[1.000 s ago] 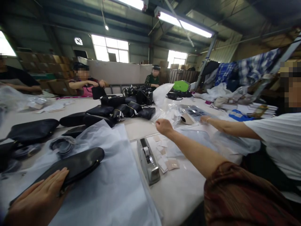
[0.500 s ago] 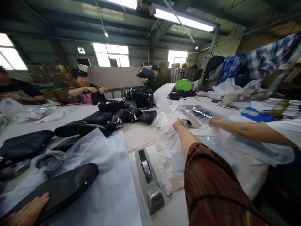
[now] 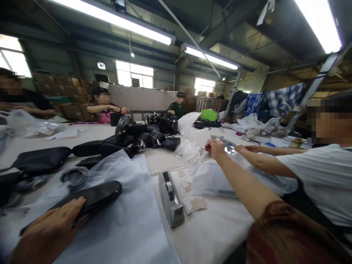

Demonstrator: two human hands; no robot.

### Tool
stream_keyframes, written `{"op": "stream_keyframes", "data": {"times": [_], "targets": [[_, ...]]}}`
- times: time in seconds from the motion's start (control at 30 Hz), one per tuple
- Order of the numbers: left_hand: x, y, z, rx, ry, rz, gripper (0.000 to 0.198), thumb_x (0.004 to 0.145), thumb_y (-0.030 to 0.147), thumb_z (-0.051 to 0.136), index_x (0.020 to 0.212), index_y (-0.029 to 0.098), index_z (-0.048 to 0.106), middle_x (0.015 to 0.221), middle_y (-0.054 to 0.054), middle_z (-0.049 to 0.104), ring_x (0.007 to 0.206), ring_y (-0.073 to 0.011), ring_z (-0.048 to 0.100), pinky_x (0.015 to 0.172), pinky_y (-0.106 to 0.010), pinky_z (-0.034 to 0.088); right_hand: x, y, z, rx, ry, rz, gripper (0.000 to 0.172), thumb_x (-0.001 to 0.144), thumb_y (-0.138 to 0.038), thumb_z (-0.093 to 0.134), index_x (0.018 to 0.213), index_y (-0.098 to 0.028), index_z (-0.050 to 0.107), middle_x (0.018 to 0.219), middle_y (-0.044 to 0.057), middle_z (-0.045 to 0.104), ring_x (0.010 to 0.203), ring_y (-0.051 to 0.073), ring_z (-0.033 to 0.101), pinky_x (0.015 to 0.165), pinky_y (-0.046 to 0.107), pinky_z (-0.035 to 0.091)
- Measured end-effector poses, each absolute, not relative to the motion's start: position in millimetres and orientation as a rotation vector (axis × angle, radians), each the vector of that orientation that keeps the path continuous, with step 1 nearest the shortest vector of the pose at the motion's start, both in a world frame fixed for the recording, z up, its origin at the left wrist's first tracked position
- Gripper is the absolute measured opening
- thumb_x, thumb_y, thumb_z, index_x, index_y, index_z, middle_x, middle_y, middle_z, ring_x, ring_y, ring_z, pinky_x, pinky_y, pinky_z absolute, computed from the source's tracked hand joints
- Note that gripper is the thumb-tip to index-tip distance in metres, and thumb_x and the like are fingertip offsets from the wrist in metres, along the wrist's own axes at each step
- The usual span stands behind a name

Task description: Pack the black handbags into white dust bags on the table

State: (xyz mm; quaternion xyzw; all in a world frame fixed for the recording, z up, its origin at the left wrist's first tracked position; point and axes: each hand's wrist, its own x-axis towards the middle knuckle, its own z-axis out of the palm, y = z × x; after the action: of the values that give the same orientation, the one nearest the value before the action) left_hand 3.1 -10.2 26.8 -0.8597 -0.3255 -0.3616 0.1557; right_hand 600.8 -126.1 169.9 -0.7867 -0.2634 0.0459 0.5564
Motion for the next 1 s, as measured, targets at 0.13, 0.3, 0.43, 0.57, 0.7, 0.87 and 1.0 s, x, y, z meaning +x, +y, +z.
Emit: {"op": "stream_keyframes", "data": {"times": [0.13, 0.3, 0.43, 0.57, 0.7, 0.87, 1.0], "targets": [[12, -25, 56, -2.451, -0.989, -0.742, 0.033, 0.086, 0.022, 0.053, 0.116, 0.018, 0.067, 0.115, -0.016, 0.074, 0.1, -0.0335, 0.072, 0.087, -0.046, 0.054, 508, -136, 146, -1.529, -0.776, 0.501, 0.018, 0.085, -0.033, 0.069, 0.082, -0.018, 0.059, 0.067, 0.0, 0.061, 0.059, 0.013, 0.062, 0.056, 0.024, 0.057], [17, -37, 82, -2.56, -1.179, -0.499, 0.031, 0.084, 0.022, 0.062, 0.114, 0.017, 0.064, 0.112, -0.014, 0.074, 0.101, -0.0322, 0.071, 0.086, -0.045, 0.052, 390, -134, 102, -1.307, -1.021, 0.922, 0.044, 0.066, -0.051, 0.085, 0.085, -0.016, 0.066, 0.063, 0.0, 0.064, 0.054, 0.013, 0.06, 0.053, 0.027, 0.056], [17, -36, 91, -2.609, -1.255, -0.433, 0.03, 0.082, 0.028, 0.071, 0.11, 0.019, 0.064, 0.105, -0.011, 0.075, 0.1, -0.0311, 0.071, 0.083, -0.042, 0.05, 321, -132, 64, -1.378, -1.226, 0.971, 0.04, 0.076, -0.054, 0.074, 0.087, -0.017, 0.067, 0.063, 0.0, 0.063, 0.056, 0.015, 0.062, 0.055, 0.029, 0.057], [18, -28, 91, -2.624, -1.303, -0.396, 0.034, 0.08, 0.031, 0.076, 0.11, 0.021, 0.063, 0.107, -0.009, 0.075, 0.102, -0.0297, 0.07, 0.084, -0.04, 0.048, 280, -140, 35, -1.254, -1.864, 0.462, 0.017, 0.092, -0.034, 0.061, 0.093, -0.019, 0.069, 0.079, 0.005, 0.066, 0.072, 0.017, 0.064, 0.068, 0.031, 0.057], [21, -24, 90, -2.639, -1.311, -0.37, 0.037, 0.08, 0.032, 0.077, 0.111, 0.021, 0.062, 0.108, -0.009, 0.074, 0.103, -0.0304, 0.069, 0.085, -0.04, 0.047, 247, -140, 20, -0.997, -2.31, -0.086, 0.023, 0.1, -0.016, 0.045, 0.102, -0.019, 0.068, 0.094, 0.009, 0.064, 0.084, 0.018, 0.06, 0.076, 0.029, 0.052], [26, -34, 88, -2.631, -1.304, -0.362, 0.036, 0.082, 0.03, 0.075, 0.113, 0.018, 0.061, 0.109, -0.011, 0.073, 0.107, -0.0304, 0.068, 0.087, -0.042, 0.046, 216, -119, -10, -1.073, -2.394, -0.343, 0.028, 0.101, -0.013, 0.042, 0.1, -0.016, 0.07, 0.088, 0.009, 0.061, 0.078, 0.018, 0.055, 0.071, 0.028, 0.048], [28, -53, 67, -2.581, -1.241, -0.422, 0.04, 0.089, 0.026, 0.066, 0.127, 0.013, 0.058, 0.127, -0.017, 0.068, 0.119, -0.0308, 0.063, 0.095, -0.043, 0.045, 209, -114, -36, -1.09, -2.46, -0.305, 0.028, 0.1, -0.013, 0.044, 0.103, -0.014, 0.072, 0.09, 0.011, 0.064, 0.079, 0.019, 0.056, 0.072, 0.029, 0.049]]}}
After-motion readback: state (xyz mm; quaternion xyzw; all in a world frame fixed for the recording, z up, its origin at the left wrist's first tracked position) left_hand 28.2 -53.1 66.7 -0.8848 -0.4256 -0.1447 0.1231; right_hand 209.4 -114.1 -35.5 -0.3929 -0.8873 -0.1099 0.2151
